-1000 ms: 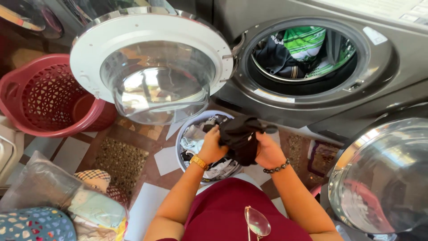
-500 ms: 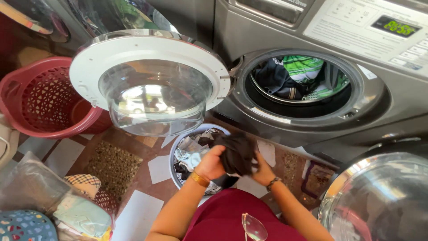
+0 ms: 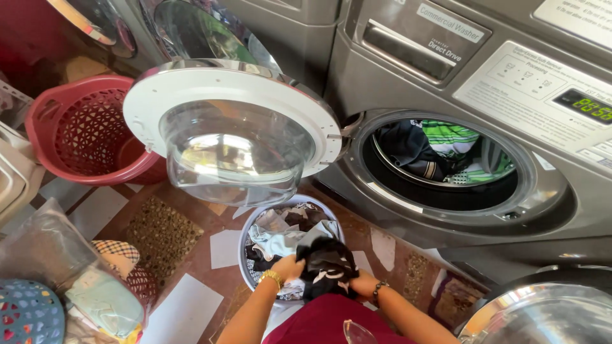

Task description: Sorting through a bucket of clothes and inspecting individual items in a laundry shop environment.

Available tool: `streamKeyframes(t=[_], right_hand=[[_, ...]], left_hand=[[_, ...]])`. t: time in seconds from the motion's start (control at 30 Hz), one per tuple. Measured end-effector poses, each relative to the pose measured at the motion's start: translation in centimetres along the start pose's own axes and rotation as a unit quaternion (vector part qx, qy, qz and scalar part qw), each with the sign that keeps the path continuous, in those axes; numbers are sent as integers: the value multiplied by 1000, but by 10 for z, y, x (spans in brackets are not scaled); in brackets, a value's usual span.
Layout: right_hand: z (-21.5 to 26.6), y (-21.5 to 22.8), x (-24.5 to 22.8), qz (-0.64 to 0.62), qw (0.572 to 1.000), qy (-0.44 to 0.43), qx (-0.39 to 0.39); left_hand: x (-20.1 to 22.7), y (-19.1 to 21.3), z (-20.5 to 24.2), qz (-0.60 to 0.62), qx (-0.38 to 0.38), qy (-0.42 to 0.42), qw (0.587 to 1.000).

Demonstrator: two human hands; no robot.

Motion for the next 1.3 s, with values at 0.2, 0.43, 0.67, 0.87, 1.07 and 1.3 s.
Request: streamKeyframes(t=[0.2,0.43,0.67,0.87,1.07,1.3], right_hand=[[-59,217,-77,-405,843,352,24],[77,219,-228,-190,861,471,26],[-79,128,12,30,979,153,129],[-141,54,219,359,933,-28,18],[-105,3,227,281,956,-39,69],[-155,-46,309,95,958,-115,246]], left_hand=[[61,-7,42,46,-38,-47,997],[33,-32,-10,28,1,-32,999],[-28,-67,-33,26,-19,18,999],[-68,-59,-19,-2,-43,41,998],[-116,-33,31,-61,-77,77,992],[-194,1,71,-108,-104,129,980]])
Point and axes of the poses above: each hand's wrist, its own z-axis away from the middle knuckle, its own y-axis out of the back of the hand, x = y × z, the point moved 5 cm from there along -z, towards the middle knuckle, and after that the axes turned 10 degrees about -x, right-handed, at the moved point
